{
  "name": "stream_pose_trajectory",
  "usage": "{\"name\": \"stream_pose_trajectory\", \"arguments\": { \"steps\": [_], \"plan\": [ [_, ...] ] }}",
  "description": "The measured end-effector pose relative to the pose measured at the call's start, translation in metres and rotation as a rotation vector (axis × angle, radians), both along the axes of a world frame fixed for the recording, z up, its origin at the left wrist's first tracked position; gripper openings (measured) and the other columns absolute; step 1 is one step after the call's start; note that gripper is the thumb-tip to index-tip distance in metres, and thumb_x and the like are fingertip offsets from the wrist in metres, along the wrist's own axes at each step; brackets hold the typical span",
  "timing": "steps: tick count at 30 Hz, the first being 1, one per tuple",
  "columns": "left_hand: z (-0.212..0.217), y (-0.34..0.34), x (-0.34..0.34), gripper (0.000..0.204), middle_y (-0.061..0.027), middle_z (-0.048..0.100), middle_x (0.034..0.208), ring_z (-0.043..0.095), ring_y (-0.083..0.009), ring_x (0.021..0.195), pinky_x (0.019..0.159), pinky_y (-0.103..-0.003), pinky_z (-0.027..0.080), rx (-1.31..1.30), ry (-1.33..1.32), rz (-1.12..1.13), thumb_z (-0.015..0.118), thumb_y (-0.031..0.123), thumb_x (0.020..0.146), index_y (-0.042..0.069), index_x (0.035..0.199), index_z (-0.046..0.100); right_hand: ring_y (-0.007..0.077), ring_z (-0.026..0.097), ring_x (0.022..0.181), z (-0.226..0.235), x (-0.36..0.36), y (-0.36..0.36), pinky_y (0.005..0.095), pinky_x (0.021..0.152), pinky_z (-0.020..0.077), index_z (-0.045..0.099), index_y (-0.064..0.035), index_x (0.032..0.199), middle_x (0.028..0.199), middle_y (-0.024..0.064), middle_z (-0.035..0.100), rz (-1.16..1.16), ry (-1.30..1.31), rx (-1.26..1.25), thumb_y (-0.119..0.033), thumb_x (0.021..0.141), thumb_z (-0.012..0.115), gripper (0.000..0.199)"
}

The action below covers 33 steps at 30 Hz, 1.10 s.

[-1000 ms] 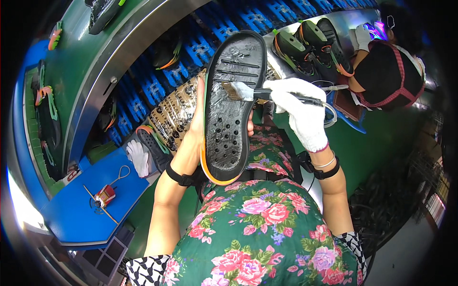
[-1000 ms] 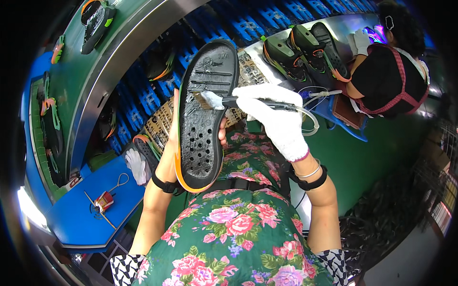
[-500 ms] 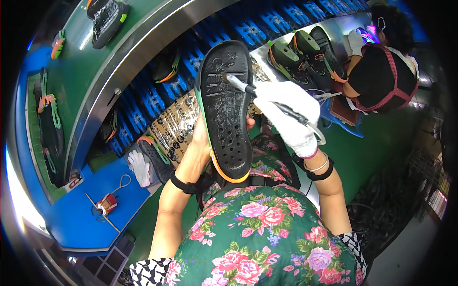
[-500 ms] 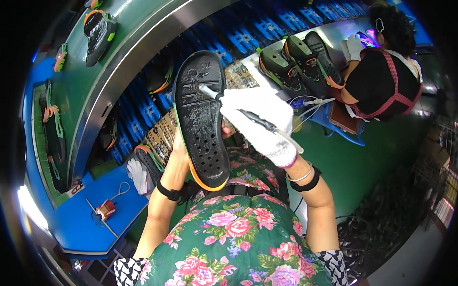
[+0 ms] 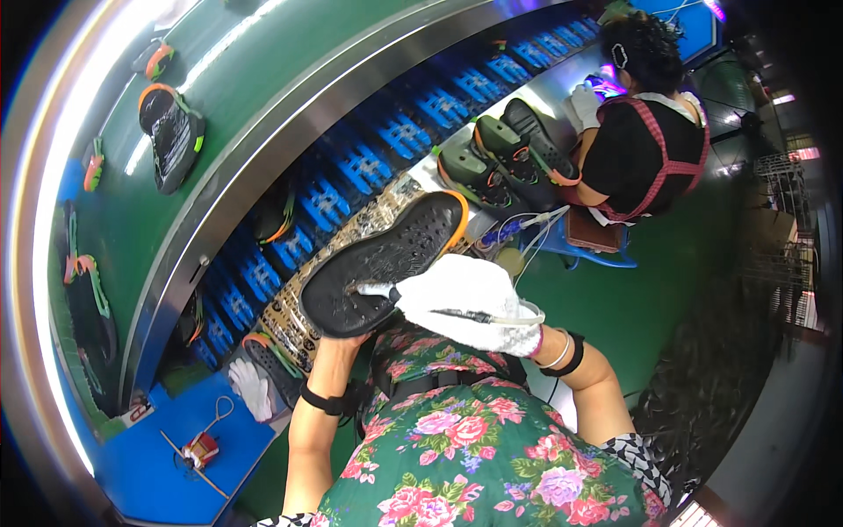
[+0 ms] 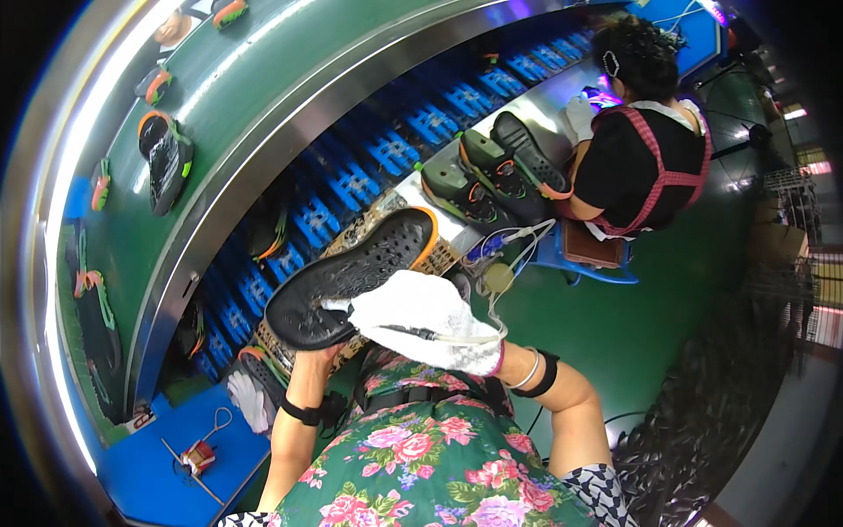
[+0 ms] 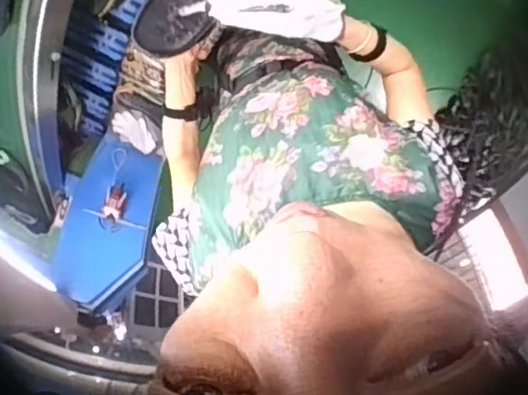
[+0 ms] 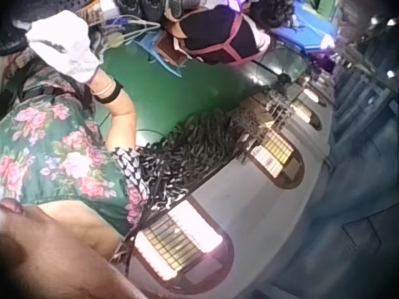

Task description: Apply adhesive to the outsole of a shoe using a brush tool.

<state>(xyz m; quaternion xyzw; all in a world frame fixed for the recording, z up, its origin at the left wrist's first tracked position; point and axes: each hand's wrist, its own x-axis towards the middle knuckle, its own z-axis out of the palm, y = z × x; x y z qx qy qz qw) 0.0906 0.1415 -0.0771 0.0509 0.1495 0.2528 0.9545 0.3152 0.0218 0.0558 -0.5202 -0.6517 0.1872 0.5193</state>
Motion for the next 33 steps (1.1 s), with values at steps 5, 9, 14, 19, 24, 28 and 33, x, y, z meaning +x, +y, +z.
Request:
{"name": "stream_pose_trajectory", "arguments": {
  "steps": [5,9,14,19,24,28,33],
  "plan": [
    [0.075,-0.001,0.050,0.079,-0.0232,0.053,0.153,0.054,-0.0407,0.138,0.121,-0.055,0.039,-0.054,-0.237,-0.096,0.058,0.057,0.100,0.000,0.154,0.047,0.0263,0.074,0.089,0.005,-0.001,-0.006,0.0361,0.078,0.0598,0.079,-0.0052,0.109,0.103,0.0095,0.079,-0.068,0.072,-0.007,-0.003,0.082,0.083,0.027],
    [0.063,-0.011,0.052,0.111,-0.0346,0.030,0.163,0.047,-0.0500,0.141,0.118,-0.058,0.044,-0.050,-0.199,-0.100,0.073,0.052,0.077,0.001,0.165,0.026,0.0261,0.075,0.085,0.017,0.009,-0.007,0.0364,0.074,0.0598,0.079,-0.0028,0.104,0.101,0.0109,0.080,-0.136,-0.077,0.097,-0.002,0.080,0.084,0.025],
    [0.068,-0.018,0.072,0.117,-0.0276,0.035,0.163,0.041,-0.0498,0.145,0.121,-0.066,0.033,-0.071,-0.267,-0.086,0.067,0.076,0.083,0.001,0.164,0.025,0.0265,0.075,0.093,0.014,0.007,-0.017,0.0380,0.079,0.0593,0.078,-0.0027,0.111,0.108,0.0120,0.078,-0.173,-0.073,-0.084,-0.002,0.081,0.081,0.030],
    [0.044,-0.018,0.055,0.099,-0.0286,0.036,0.163,0.041,-0.0431,0.148,0.126,-0.058,0.029,-0.183,-0.086,0.004,0.056,0.075,0.093,0.009,0.163,0.032,0.0309,0.074,0.099,0.024,0.010,0.005,0.0402,0.083,0.0589,0.077,-0.0036,0.117,0.111,0.0142,0.077,-0.093,-0.144,0.115,0.000,0.079,0.081,0.039],
    [0.019,-0.023,0.037,0.091,-0.0185,0.045,0.160,0.050,-0.0370,0.142,0.120,-0.056,0.038,-0.174,-0.280,0.037,0.048,0.074,0.098,0.009,0.161,0.037,0.0334,0.072,0.104,0.033,0.012,0.023,0.0425,0.089,0.0576,0.076,-0.0027,0.122,0.120,0.0160,0.075,-0.079,-0.208,0.164,0.000,0.080,0.077,0.042],
    [0.033,-0.034,0.037,0.082,-0.0161,0.048,0.159,0.053,-0.0331,0.142,0.118,-0.053,0.045,0.066,0.046,-0.042,0.049,0.067,0.102,0.012,0.162,0.034,0.0331,0.071,0.107,0.033,0.006,0.034,0.0422,0.092,0.0571,0.075,-0.0036,0.124,0.123,0.0158,0.075,-0.112,-0.264,0.200,-0.001,0.079,0.075,0.045],
    [-0.016,-0.043,0.022,0.084,-0.0159,0.048,0.159,0.052,-0.0332,0.142,0.120,-0.053,0.042,0.087,0.164,-0.095,0.050,0.067,0.102,0.012,0.162,0.033,0.0291,0.071,0.108,0.017,-0.016,0.029,0.0401,0.092,0.0567,0.075,-0.0068,0.125,0.122,0.0123,0.075,-0.089,-0.138,0.166,-0.003,0.085,0.073,0.041]
  ]
}}
